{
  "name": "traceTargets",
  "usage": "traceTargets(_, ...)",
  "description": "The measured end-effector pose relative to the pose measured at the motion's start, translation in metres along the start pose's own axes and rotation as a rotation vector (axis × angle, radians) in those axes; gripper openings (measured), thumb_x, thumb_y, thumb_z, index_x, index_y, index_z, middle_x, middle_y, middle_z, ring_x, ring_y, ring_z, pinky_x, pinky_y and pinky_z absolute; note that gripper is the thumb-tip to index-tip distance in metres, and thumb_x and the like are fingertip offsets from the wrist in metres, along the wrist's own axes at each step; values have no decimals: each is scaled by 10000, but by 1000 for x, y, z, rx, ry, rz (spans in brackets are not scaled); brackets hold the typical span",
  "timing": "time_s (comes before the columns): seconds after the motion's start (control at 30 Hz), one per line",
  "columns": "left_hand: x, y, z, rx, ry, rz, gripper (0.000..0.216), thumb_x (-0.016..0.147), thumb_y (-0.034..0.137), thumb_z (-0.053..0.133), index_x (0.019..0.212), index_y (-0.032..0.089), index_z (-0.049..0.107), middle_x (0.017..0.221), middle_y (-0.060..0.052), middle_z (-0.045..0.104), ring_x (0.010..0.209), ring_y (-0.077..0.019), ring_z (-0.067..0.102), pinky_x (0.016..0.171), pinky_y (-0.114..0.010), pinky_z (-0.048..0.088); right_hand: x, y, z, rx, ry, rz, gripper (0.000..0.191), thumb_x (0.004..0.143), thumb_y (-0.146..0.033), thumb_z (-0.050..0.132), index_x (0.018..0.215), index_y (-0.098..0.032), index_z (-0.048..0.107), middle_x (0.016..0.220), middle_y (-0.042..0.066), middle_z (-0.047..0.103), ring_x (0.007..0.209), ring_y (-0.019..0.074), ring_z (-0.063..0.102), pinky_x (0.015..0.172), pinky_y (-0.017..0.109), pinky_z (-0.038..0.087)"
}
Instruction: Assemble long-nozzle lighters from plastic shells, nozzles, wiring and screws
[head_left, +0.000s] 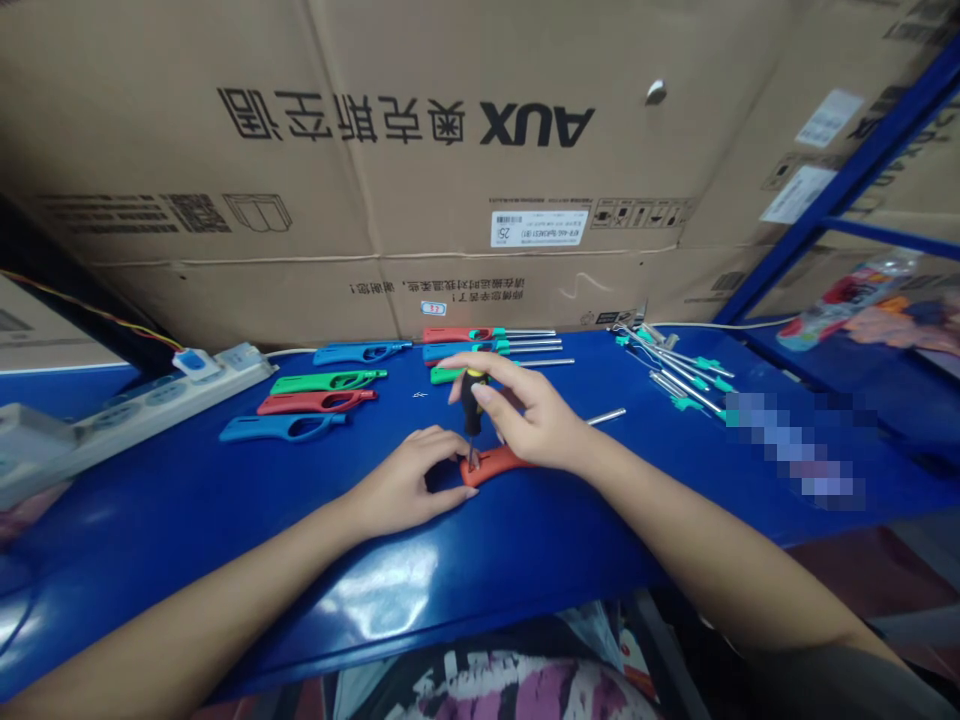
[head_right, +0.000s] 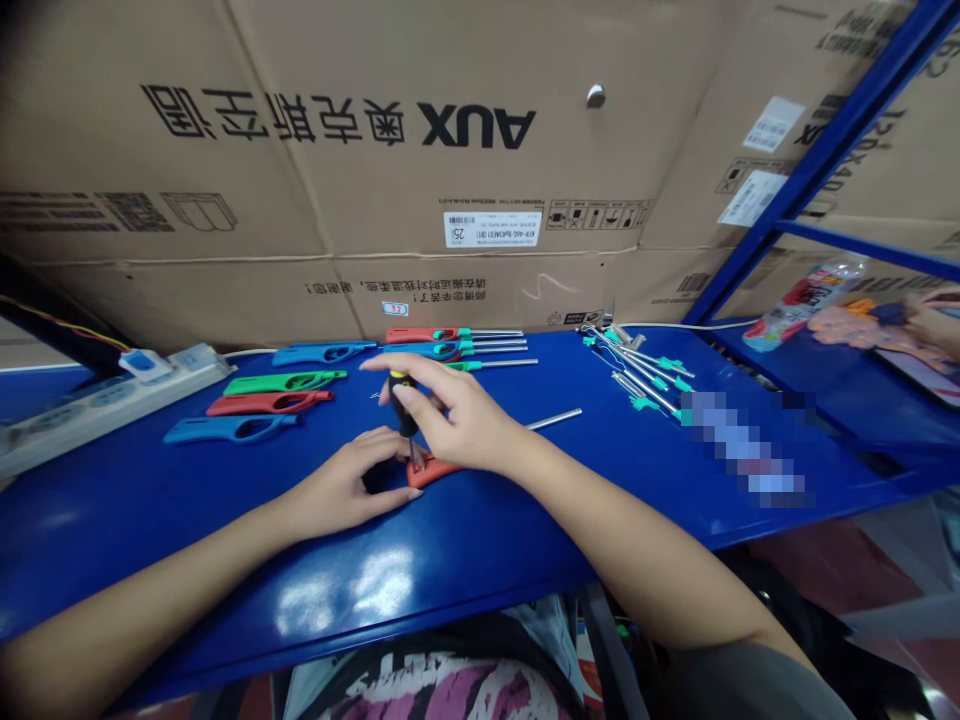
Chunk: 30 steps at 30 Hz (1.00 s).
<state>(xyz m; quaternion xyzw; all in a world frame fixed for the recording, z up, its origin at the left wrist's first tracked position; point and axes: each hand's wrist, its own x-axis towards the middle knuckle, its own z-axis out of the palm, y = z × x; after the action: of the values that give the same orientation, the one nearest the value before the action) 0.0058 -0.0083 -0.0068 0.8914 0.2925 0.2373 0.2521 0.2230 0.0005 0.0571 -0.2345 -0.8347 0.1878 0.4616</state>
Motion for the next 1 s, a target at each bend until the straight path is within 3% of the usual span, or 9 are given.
traceTargets(0.13, 0, 1, 0, -6, -11, 1, 217, 900, 333, 705, 1076, 244, 615, 1102, -13, 688, 1068, -209, 616, 989, -374, 422, 0, 7, -3, -219, 126, -109, 241, 930, -400, 664, 1032, -182, 674, 928, 48, 727, 803, 157, 683, 776, 284, 554)
traceTargets(0.27, 1, 0, 0, -9, -20, 6, 224, 911, 331, 693, 1098, 240, 609, 1100, -17, 689, 1050, -209, 619, 986, -384, 419, 2, 4, -3, -60, -3, -75, 353, 1060, -241, 341, 1326, -171, 563, 1192, 104, 691, 1159, 180, 637, 996, 357, 513)
traceTargets(0.37, 1, 0, 0, -3, -20, 9, 224, 909, 331, 693, 1097, 240, 614, 1106, -16, 693, 1061, -214, 620, 997, -393, 421, 3, 0, -1, 19, -13, -39, 286, 1046, -271, 433, 1249, -181, 613, 1063, 58, 714, 943, 137, 681, 893, 295, 551)
traceTargets(0.47, 1, -2, 1, 15, -9, 6, 247, 903, 332, 694, 1114, 235, 613, 1119, -24, 696, 1067, -227, 626, 982, -401, 442, 1, -4, 0, -200, 94, -131, 260, 943, -407, 648, 1062, -180, 690, 919, 39, 732, 795, 145, 679, 778, 274, 560)
traceTargets(0.53, 1, -3, 1, 34, -3, 11, 254, 901, 341, 693, 1115, 226, 616, 1112, -31, 701, 1052, -232, 634, 986, -416, 446, 0, -8, 0, -254, 83, -153, 288, 997, -389, 551, 1134, -169, 678, 1067, 84, 735, 949, 175, 693, 819, 291, 560)
traceTargets(0.63, 1, -3, 2, 49, 6, 16, 238, 903, 352, 689, 1089, 216, 630, 1101, -37, 705, 1049, -237, 638, 995, -423, 453, 0, -13, 0, -39, -66, -82, 374, 1061, -225, 321, 1348, -150, 549, 1299, 111, 654, 1117, 153, 650, 876, 280, 556)
traceTargets(0.7, 1, -4, 3, 48, 11, 19, 229, 908, 349, 682, 1089, 216, 633, 1114, -40, 704, 1061, -238, 638, 981, -409, 467, 0, -14, 1, 52, -94, -56, 326, 1055, -230, 374, 1306, -154, 567, 1188, 85, 690, 989, 129, 675, 799, 246, 564)
traceTargets(0.83, 1, -5, 3, 57, 17, 27, 274, 905, 352, 689, 1140, 229, 618, 1111, -31, 708, 1051, -234, 648, 977, -402, 468, 1, -9, 0, -161, 48, -97, 252, 956, -408, 626, 1052, -179, 671, 954, 51, 723, 880, 166, 681, 819, 294, 559)
traceTargets(1.0, 1, -3, 2, 58, 6, 24, 231, 911, 366, 682, 1084, 225, 620, 1102, -29, 705, 1044, -227, 635, 979, -396, 458, 3, -9, -6, 46, -179, 25, 362, 1042, -230, 403, 1391, -183, 483, 1322, 95, 636, 1017, 137, 668, 797, 253, 559)
